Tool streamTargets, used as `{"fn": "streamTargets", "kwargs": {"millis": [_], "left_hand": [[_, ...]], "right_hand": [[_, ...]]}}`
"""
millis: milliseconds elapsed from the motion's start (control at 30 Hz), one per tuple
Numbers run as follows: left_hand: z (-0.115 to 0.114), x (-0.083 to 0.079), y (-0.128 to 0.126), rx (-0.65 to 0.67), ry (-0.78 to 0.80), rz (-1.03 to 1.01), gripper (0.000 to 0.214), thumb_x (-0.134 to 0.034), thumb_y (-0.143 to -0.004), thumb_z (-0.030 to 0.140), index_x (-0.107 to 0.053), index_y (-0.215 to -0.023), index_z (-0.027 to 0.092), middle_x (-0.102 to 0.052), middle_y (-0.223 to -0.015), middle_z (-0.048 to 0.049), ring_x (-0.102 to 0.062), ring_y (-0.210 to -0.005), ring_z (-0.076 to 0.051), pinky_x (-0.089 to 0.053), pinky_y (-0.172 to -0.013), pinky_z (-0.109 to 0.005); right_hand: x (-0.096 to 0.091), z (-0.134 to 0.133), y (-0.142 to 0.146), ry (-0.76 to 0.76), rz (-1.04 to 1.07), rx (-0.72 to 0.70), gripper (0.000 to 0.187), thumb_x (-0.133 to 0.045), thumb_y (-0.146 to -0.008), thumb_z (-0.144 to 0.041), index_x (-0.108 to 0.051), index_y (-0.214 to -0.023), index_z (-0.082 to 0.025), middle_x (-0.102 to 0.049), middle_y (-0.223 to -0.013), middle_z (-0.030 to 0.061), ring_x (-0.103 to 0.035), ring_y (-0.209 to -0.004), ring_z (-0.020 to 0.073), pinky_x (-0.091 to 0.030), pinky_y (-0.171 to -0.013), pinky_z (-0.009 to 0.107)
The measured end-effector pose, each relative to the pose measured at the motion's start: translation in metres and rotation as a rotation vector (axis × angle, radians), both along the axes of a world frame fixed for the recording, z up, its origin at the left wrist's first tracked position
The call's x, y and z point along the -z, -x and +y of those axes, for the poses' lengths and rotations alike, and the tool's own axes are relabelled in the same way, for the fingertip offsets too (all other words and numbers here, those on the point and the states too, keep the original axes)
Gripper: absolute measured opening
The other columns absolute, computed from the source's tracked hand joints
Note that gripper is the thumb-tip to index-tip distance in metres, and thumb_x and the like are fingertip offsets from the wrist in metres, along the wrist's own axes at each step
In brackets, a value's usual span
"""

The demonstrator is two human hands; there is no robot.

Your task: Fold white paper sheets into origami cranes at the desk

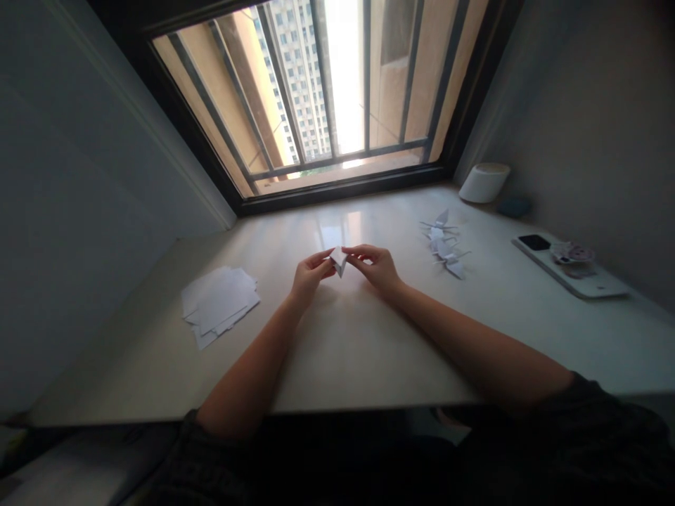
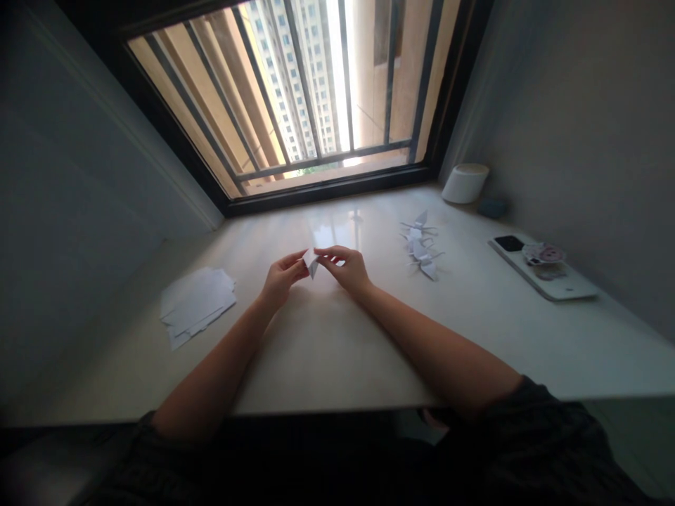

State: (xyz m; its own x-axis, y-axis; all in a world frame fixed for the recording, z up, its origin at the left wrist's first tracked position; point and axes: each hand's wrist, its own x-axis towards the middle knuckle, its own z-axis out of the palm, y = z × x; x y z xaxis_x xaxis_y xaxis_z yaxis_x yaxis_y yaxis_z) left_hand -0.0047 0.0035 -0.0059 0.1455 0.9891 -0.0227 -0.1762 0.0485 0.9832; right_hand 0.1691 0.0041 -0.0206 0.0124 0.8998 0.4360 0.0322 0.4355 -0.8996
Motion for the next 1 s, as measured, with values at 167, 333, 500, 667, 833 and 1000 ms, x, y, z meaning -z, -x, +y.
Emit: {"fn": "streamTargets", "kwargs": {"millis": [167, 333, 500, 667, 833, 1000], "left_hand": [[0.0029, 0.0023, 0.0000, 0.010, 0.103, -0.086, 0.051, -0.082, -0.058, 0.038, -0.072, -0.103, 0.017, -0.071, -0.079, -0.0042, -0.063, -0.068, -0.012, -0.049, -0.076, -0.030], [0.0035, 0.0031, 0.0005, 0.034, 0.129, -0.084, 0.052, -0.082, -0.058, 0.038, -0.072, -0.105, 0.017, -0.072, -0.079, -0.0049, -0.064, -0.068, -0.013, -0.050, -0.076, -0.031], [0.0024, 0.0024, 0.0021, 0.057, 0.012, 0.019, 0.054, -0.080, -0.061, 0.043, -0.070, -0.109, 0.018, -0.073, -0.084, -0.0061, -0.066, -0.073, -0.016, -0.050, -0.079, -0.034], [0.0006, 0.0021, 0.0014, 0.047, -0.035, 0.043, 0.056, -0.081, -0.060, 0.043, -0.071, -0.108, 0.017, -0.074, -0.085, -0.0074, -0.065, -0.072, -0.016, -0.051, -0.076, -0.033], [0.0019, 0.0053, 0.0010, 0.033, -0.052, 0.041, 0.052, -0.081, -0.060, 0.041, -0.072, -0.106, 0.018, -0.074, -0.085, -0.0062, -0.065, -0.071, -0.015, -0.050, -0.075, -0.030], [0.0025, 0.0071, 0.0013, 0.025, -0.062, 0.060, 0.051, -0.082, -0.060, 0.040, -0.072, -0.105, 0.018, -0.075, -0.084, -0.0063, -0.065, -0.071, -0.015, -0.051, -0.074, -0.031]], "right_hand": [[0.0011, 0.0034, 0.0006, 0.162, 0.182, -0.124, 0.033, -0.078, -0.063, -0.045, -0.077, -0.087, -0.023, -0.074, -0.084, 0.0052, -0.067, -0.078, 0.0201, -0.052, -0.073, 0.034], [0.0008, 0.0047, 0.0010, 0.186, 0.234, -0.131, 0.031, -0.081, -0.057, -0.045, -0.076, -0.078, -0.023, -0.074, -0.081, 0.0039, -0.067, -0.079, 0.0200, -0.053, -0.078, 0.036], [0.0013, 0.0041, 0.0004, 0.153, 0.147, -0.088, 0.033, -0.078, -0.062, -0.048, -0.075, -0.082, -0.021, -0.073, -0.081, 0.0047, -0.066, -0.075, 0.0182, -0.053, -0.072, 0.033], [-0.0008, -0.0004, 0.0004, 0.044, 0.014, -0.036, 0.036, -0.072, -0.071, -0.044, -0.073, -0.101, -0.023, -0.073, -0.090, 0.0054, -0.064, -0.073, 0.0154, -0.050, -0.065, 0.029], [-0.0011, -0.0022, 0.0003, 0.012, -0.010, -0.006, 0.031, -0.073, -0.071, -0.040, -0.075, -0.096, -0.023, -0.074, -0.086, 0.0048, -0.062, -0.070, 0.0151, -0.049, -0.065, 0.030], [0.0009, 0.0001, -0.0004, 0.028, -0.001, 0.005, 0.031, -0.073, -0.069, -0.044, -0.076, -0.093, -0.024, -0.074, -0.083, 0.0048, -0.060, -0.068, 0.0151, -0.047, -0.063, 0.030]]}}
